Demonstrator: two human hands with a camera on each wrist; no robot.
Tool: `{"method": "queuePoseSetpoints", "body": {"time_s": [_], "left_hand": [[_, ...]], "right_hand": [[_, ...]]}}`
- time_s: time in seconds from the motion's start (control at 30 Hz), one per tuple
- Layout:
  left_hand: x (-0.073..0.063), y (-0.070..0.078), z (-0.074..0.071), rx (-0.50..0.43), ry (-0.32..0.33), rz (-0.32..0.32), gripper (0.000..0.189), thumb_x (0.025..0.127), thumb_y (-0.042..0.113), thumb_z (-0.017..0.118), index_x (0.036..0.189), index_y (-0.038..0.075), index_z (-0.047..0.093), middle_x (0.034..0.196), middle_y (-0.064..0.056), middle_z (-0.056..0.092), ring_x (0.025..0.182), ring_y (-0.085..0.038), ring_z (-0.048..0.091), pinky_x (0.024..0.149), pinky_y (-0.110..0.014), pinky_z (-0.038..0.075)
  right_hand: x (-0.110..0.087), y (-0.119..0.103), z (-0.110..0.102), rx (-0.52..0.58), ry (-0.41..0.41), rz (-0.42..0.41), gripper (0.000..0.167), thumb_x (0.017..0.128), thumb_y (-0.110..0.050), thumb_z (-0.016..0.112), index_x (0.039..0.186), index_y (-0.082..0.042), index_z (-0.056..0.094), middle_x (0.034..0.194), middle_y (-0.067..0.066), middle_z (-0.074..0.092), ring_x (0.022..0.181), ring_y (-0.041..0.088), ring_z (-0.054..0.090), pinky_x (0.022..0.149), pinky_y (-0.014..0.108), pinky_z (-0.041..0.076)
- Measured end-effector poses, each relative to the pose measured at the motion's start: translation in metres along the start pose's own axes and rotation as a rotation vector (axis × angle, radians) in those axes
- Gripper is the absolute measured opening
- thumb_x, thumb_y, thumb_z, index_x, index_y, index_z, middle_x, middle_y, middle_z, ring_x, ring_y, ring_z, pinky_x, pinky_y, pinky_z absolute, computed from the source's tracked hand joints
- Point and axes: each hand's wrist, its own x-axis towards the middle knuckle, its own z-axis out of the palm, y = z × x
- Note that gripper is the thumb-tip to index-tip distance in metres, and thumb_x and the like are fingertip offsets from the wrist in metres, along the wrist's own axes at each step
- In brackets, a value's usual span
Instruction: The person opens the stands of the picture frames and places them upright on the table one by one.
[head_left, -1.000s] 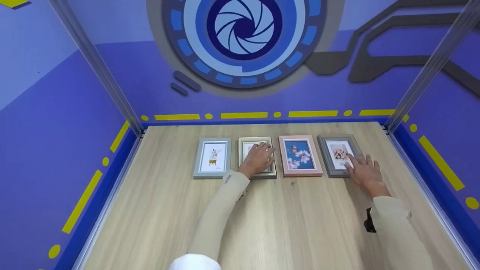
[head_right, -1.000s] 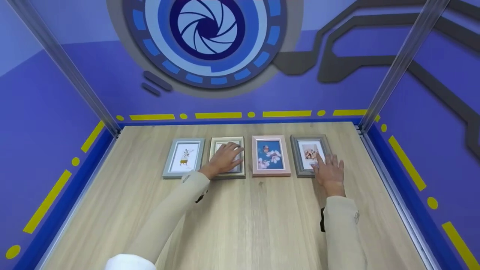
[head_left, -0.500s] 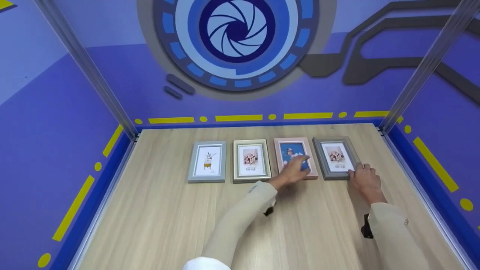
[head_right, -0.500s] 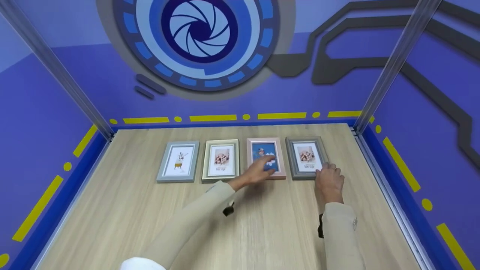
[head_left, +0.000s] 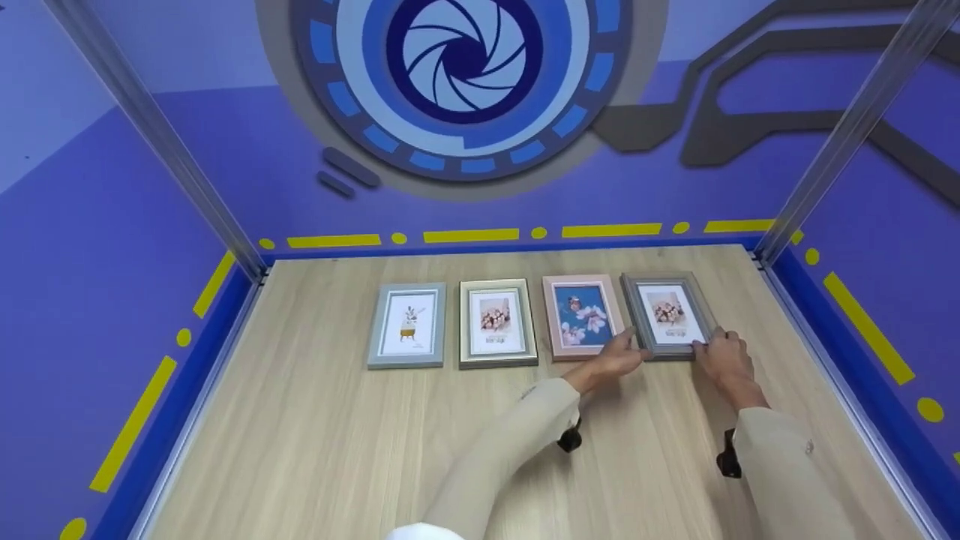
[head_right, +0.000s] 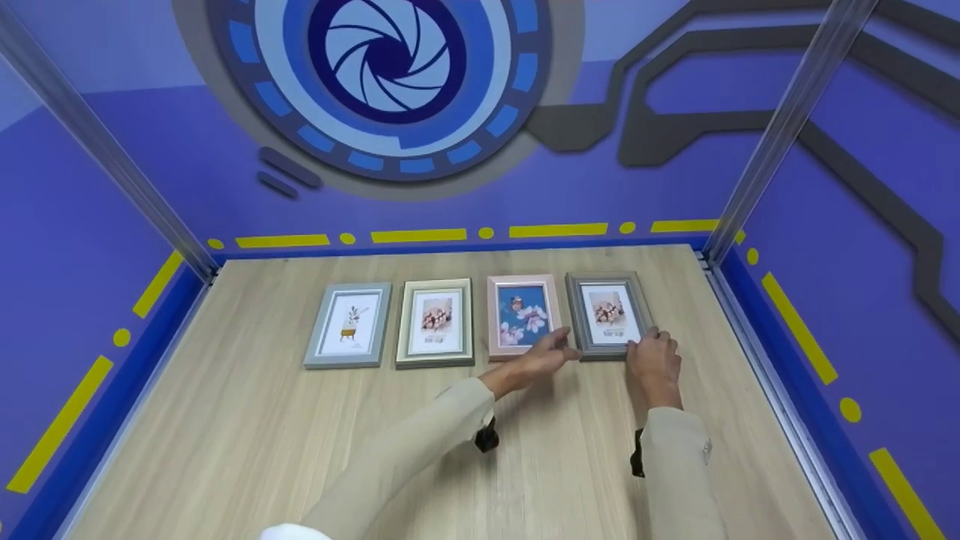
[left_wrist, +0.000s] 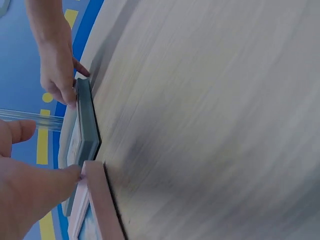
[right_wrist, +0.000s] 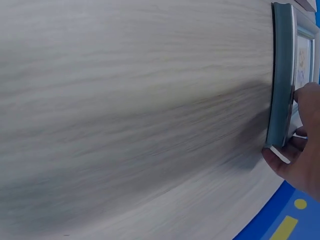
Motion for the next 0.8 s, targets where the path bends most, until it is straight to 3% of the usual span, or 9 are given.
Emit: {"method": "queuePoseSetpoints", "body": {"time_s": [0.07,0.13,0.3,0.43,0.6,0.7,0.8], "left_hand": [[-0.002,-0.002,0.004,-0.064,-0.035,0.016,0.062,0.100,0.016,0.059,0.157,0.004,0.037,0.163,-0.016,0.038,0.152,-0.031,0.035,0.125,-0.042,0.030],[-0.004,-0.004,0.006,-0.103,-0.061,-0.006,0.065,0.099,0.020,0.061,0.157,0.006,0.036,0.164,-0.015,0.037,0.154,-0.031,0.032,0.126,-0.045,0.027],[-0.010,-0.007,0.008,-0.094,-0.077,-0.159,0.078,0.095,0.037,0.066,0.159,0.009,0.032,0.166,-0.011,0.034,0.155,-0.028,0.030,0.127,-0.047,0.026],[-0.009,-0.010,0.011,-0.156,-0.088,-0.147,0.074,0.095,0.033,0.066,0.157,0.007,0.036,0.164,-0.013,0.037,0.153,-0.031,0.033,0.126,-0.049,0.027],[-0.007,-0.013,0.016,-0.311,-0.108,-0.052,0.070,0.095,0.016,0.064,0.158,0.009,0.035,0.165,-0.012,0.036,0.155,-0.031,0.028,0.128,-0.051,0.020],[-0.007,-0.015,0.019,-0.386,-0.119,0.000,0.071,0.094,0.006,0.062,0.159,0.009,0.034,0.165,-0.012,0.036,0.156,-0.030,0.026,0.129,-0.051,0.016],[-0.008,-0.015,0.019,-0.391,-0.095,-0.019,0.069,0.092,0.005,0.063,0.156,0.004,0.037,0.163,-0.015,0.038,0.155,-0.031,0.028,0.128,-0.052,0.017]], "right_hand": [[0.000,-0.001,0.000,0.017,-0.003,0.007,0.057,0.104,-0.022,0.047,0.129,0.029,0.038,0.125,0.051,0.042,0.117,0.064,0.048,0.094,0.068,0.047],[-0.001,-0.003,0.000,0.043,-0.012,0.027,0.058,0.103,-0.021,0.048,0.129,0.030,0.037,0.125,0.051,0.042,0.118,0.064,0.047,0.096,0.068,0.047],[-0.002,-0.010,0.001,0.127,-0.052,0.115,0.062,0.101,-0.021,0.048,0.135,0.028,0.033,0.130,0.049,0.040,0.124,0.063,0.043,0.102,0.068,0.043],[-0.003,-0.018,-0.001,0.188,-0.069,0.175,0.062,0.098,-0.019,0.050,0.136,0.026,0.033,0.129,0.047,0.040,0.121,0.059,0.044,0.103,0.066,0.042],[-0.004,-0.030,-0.008,0.239,-0.072,0.275,0.043,0.088,-0.013,0.056,0.115,0.021,0.051,0.108,0.035,0.048,0.100,0.044,0.046,0.090,0.060,0.045],[-0.006,-0.037,-0.014,0.265,-0.104,0.350,0.038,0.086,-0.010,0.059,0.111,0.018,0.054,0.108,0.032,0.048,0.102,0.043,0.043,0.090,0.057,0.043],[-0.007,-0.041,-0.018,0.298,-0.137,0.397,0.042,0.086,-0.010,0.060,0.116,0.018,0.051,0.111,0.033,0.044,0.107,0.044,0.039,0.092,0.054,0.041]]}}
